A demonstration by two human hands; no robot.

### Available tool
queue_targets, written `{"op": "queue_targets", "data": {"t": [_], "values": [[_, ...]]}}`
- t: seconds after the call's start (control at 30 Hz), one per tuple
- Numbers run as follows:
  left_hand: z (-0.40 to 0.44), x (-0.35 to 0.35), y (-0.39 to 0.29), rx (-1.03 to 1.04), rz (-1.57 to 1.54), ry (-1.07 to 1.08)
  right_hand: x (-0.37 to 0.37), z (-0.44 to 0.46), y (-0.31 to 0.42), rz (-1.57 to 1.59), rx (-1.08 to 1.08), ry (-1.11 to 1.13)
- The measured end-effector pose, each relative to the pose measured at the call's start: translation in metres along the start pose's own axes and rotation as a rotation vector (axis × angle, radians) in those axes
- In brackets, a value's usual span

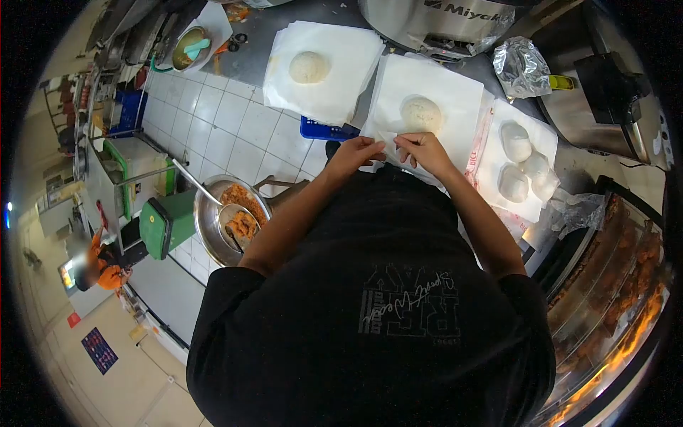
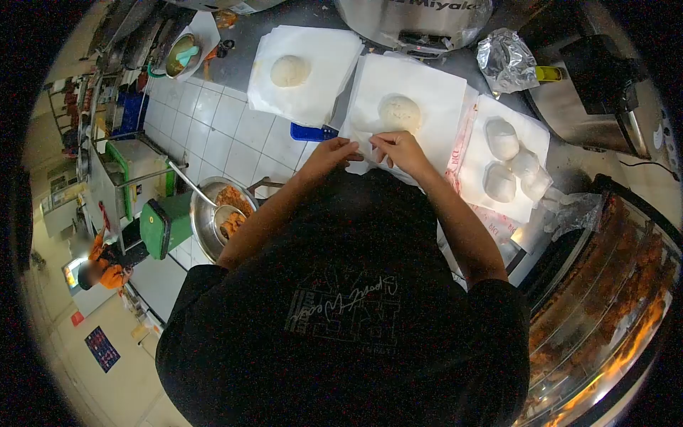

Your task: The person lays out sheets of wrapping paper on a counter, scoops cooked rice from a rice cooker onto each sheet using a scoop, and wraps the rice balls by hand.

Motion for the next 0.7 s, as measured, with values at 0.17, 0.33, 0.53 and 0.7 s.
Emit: {"op": "queue_targets", "data": {"t": [0.17,0.33,0.53,0.7], "values": [[0.009,0.004,0.000,0.050,0.123,-0.008,0.010,0.002,-0.013,0.095,0.002,0.046],[0.009,0.002,0.000,0.057,0.059,-0.033,0.013,-0.003,-0.008,0.112,-0.040,0.059],[0.015,-0.002,0.012,0.059,-0.016,-0.034,0.015,-0.003,-0.015,0.138,-0.020,0.105],[0.016,-0.003,0.016,0.042,-0.059,-0.008,0.016,-0.002,-0.012,0.115,-0.055,0.099]]}}
Point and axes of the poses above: each hand's wrist, its own z-axis towards the middle knuckle, its own x-axis out of the palm, y = z × x, the point moved 9 cm from there along z, towards the middle knuckle, and after that the axes turned 4 degrees about -z, right-handed, at the moved point
